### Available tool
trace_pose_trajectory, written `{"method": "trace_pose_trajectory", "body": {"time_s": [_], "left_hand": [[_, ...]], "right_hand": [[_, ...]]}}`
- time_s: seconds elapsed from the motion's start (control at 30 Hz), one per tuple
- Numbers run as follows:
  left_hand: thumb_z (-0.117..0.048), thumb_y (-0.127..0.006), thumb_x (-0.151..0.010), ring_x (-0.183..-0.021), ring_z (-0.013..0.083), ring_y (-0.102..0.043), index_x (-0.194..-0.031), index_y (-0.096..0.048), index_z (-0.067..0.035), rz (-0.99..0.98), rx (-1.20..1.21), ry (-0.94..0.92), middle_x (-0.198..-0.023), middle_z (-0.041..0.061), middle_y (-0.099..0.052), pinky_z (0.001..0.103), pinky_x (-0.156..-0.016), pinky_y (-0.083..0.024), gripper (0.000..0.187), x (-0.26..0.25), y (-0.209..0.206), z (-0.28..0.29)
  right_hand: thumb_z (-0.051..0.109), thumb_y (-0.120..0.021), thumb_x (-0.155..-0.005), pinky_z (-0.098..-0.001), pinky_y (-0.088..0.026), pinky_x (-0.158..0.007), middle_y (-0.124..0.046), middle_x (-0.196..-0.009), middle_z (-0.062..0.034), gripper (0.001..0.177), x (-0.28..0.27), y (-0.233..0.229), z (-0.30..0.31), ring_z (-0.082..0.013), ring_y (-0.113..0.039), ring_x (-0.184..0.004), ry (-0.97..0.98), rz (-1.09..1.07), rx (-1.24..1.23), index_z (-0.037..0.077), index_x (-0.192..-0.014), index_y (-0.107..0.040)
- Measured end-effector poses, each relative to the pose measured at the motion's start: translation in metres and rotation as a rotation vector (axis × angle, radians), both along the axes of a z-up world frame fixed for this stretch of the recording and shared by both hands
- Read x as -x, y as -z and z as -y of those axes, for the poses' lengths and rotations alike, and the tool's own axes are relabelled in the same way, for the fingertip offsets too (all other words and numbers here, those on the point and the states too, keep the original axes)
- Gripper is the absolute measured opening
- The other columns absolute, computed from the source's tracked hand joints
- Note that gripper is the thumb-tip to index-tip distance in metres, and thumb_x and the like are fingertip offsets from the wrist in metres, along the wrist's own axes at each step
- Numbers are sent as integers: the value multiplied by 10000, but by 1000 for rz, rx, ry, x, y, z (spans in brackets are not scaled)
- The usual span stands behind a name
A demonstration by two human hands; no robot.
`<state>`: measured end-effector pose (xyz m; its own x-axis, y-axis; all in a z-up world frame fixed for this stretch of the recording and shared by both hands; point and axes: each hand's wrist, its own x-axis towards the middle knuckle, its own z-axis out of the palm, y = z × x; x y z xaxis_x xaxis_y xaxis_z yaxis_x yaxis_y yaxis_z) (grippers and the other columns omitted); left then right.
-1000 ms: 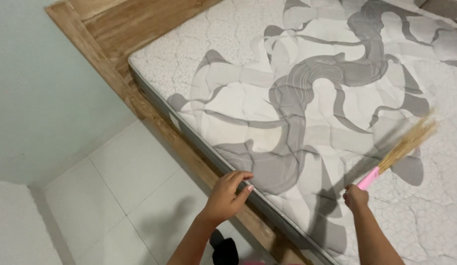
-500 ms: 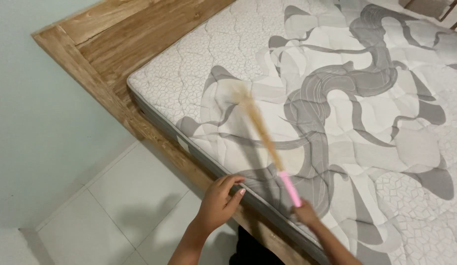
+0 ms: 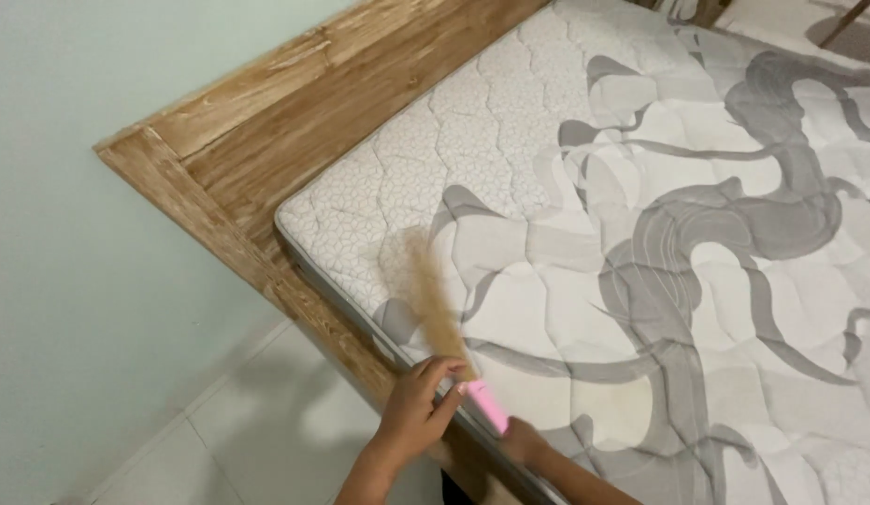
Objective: Sweeping debris off a mattress using a hand broom and organizing goggles.
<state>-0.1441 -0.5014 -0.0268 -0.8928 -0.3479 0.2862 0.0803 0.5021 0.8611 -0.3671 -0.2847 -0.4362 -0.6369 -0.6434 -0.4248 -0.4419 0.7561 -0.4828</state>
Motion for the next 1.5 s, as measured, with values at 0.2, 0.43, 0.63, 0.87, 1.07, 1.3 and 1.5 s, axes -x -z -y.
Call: {"method": "trace_pose_trajectory", "body": {"time_s": [0.2, 0.43, 0.63, 0.87, 1.07, 1.3, 1.5], "left_hand": [[-180, -651, -970, -1070, 307, -679, -1188, -648, -38, -127, 76, -25, -1141, 127, -717, 402, -915, -528, 261, 23, -6, 37], [-162, -654, -958, -1074, 308, -692, -1178, -662, -17, -33, -5, -109, -1131, 143, -723, 397, -912, -534, 264, 20, 2, 70], [-167, -671, -927, -1056, 303, -706, -1159, -673, -20, 1, -33, -240, -1127, 142, -735, 383, -898, -549, 274, 11, 12, 88], [-199, -665, -922, -1026, 327, -685, -1165, -676, -35, 77, 6, -259, -1112, 149, -722, 400, -877, -528, 293, 24, 17, 87], [-206, -652, -919, -963, 300, -715, -1176, -669, -49, 133, -114, -177, -1086, 137, -726, 386, -810, -568, 301, 26, -2, 91], [-190, -652, -957, -1041, 303, -704, -1184, -659, -33, 1, 56, -67, -1109, 148, -738, 394, -882, -540, 277, 23, 2, 83], [-218, -652, -953, -1083, 284, -690, -1198, -652, -57, 71, 57, 39, -1153, 120, -723, 388, -878, -537, 294, 28, 5, 67]], "right_hand": [[200, -649, -793, -414, -617, -894, -753, -1120, -127, 514, 41, -171, 32, -294, -775, -977, 12, 53, 20, 180, -1303, -588], [179, -772, -860, -443, -514, -608, -698, -879, -234, 380, 318, -173, -38, -285, -655, -694, 867, -235, 376, -106, -1075, -640], [92, -624, -939, -338, -370, -425, -487, -701, -81, 240, 343, -132, 107, -172, -472, -509, 1257, 256, 651, -31, -1088, -481], [358, -593, -953, -443, -546, -906, -707, -1141, -167, 385, 90, -140, 228, -319, -646, -1085, -699, -246, -330, 93, -1233, -614], [220, -714, -822, -455, -514, -969, -734, -1166, -127, 519, 63, -243, 152, -318, -684, -1107, -478, -8, -59, 198, -1322, -574], [136, -744, -770, -432, -523, -527, -666, -818, -194, 376, 265, -179, -65, -292, -635, -654, 873, -147, 561, -14, -1070, -574], [140, -737, -816, -396, -516, -481, -650, -626, -88, 95, 259, -5, -172, -233, -634, -526, 436, -653, -77, 72, -850, -680]]}}
